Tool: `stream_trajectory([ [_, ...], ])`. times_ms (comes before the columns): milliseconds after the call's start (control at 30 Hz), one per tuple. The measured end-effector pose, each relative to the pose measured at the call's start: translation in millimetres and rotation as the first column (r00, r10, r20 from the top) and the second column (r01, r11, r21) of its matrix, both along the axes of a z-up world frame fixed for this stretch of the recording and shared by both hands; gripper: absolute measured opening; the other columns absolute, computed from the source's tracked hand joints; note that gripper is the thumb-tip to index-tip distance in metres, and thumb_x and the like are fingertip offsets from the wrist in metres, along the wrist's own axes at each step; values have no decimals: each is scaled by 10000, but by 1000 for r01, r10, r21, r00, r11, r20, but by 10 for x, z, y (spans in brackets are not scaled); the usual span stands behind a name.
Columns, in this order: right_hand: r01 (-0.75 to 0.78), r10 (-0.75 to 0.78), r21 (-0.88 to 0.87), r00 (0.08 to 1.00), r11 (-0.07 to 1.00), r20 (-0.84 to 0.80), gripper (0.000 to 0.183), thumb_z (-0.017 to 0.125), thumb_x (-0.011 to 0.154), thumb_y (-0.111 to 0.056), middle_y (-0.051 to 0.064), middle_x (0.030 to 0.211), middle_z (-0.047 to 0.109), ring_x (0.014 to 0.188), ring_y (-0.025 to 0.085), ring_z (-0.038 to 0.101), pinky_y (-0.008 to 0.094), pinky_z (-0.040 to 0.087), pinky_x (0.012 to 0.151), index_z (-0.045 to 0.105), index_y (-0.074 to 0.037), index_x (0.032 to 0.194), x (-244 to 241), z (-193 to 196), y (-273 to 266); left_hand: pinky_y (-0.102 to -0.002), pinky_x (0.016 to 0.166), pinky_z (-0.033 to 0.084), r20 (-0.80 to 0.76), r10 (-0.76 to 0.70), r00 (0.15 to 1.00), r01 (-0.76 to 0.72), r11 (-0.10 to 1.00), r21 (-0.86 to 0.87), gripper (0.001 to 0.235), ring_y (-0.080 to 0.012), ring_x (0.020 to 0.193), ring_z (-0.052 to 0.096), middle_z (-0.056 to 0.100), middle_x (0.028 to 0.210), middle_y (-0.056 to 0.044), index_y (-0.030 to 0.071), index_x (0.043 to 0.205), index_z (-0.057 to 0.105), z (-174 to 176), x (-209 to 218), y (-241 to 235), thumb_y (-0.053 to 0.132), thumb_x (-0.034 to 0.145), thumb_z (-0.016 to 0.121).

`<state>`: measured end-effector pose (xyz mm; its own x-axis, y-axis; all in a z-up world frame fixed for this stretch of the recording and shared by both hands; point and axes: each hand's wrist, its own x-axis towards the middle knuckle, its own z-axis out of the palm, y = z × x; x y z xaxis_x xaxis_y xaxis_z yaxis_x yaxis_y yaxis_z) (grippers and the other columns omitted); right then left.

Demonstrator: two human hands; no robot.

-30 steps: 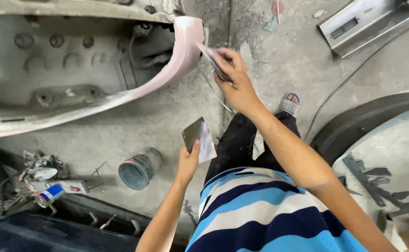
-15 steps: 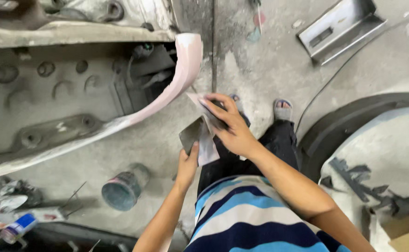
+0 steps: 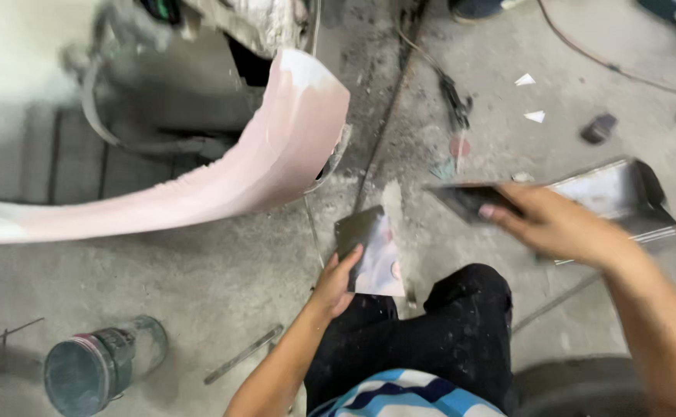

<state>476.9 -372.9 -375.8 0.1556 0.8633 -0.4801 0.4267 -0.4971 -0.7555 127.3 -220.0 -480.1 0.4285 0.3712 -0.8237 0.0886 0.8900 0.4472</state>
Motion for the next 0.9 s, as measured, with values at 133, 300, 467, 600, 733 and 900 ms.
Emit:
stream_trajectory([
  [133,35,-37,291,999,956,1,306,577,1027,-313,110,735,693,652,197,641,356,543,602,690,-39,1102,407,-164,430,-395,976,560,180,-42,983,12,986,164,437,-239,1144,668,672,1271,-114,14,1371,559,-1045,162,81,229,1001,653],
  [300,253,133,574,827,779,-546,309,489,1085,-165,119,1088,709,863,236,744,424,655,694,560,5,1334,540,-239,858,-391,925,565,95,25,995,-40,988,152,425,-189,1106,682,699,1217,-46,101,1337,579,-1826,308,366,271,952,640],
  [467,268,374,732,721,626,-583,293,469,1144,-92,201,1309,647,1137,328,696,523,593,989,496,42,1403,377,-443,961,-371,944,562,158,68,985,-129,902,413,414,-229,1104,687,726,1175,-90,16,1303,616,-2098,264,226,275,982,654],
  [600,313,454,689,567,653,-687,413,454,1100,-178,267,1399,622,1253,465,633,647,513,1056,503,32,1453,67,-435,981,-389,931,567,263,269,927,-346,882,319,400,-242,1097,691,722,1179,-96,46,1298,620,-1861,82,-29,258,960,644],
  [733,475,378,571,445,669,-812,496,498,1075,-266,237,1487,533,1435,453,470,696,339,1205,441,-17,1499,-225,-557,867,-429,965,546,289,467,836,-529,826,194,405,-243,1129,684,692,1245,-96,53,1319,579,-1484,-21,-182,244,965,625],
  [900,594,210,430,404,680,-890,538,558,1000,-230,194,1499,476,1466,411,420,693,330,1201,429,-21,1479,-361,-1035,748,-423,1010,504,304,545,781,-603,785,141,427,-236,1154,672,696,1271,-73,61,1340,584,-1181,-271,-508,256,962,628],
])
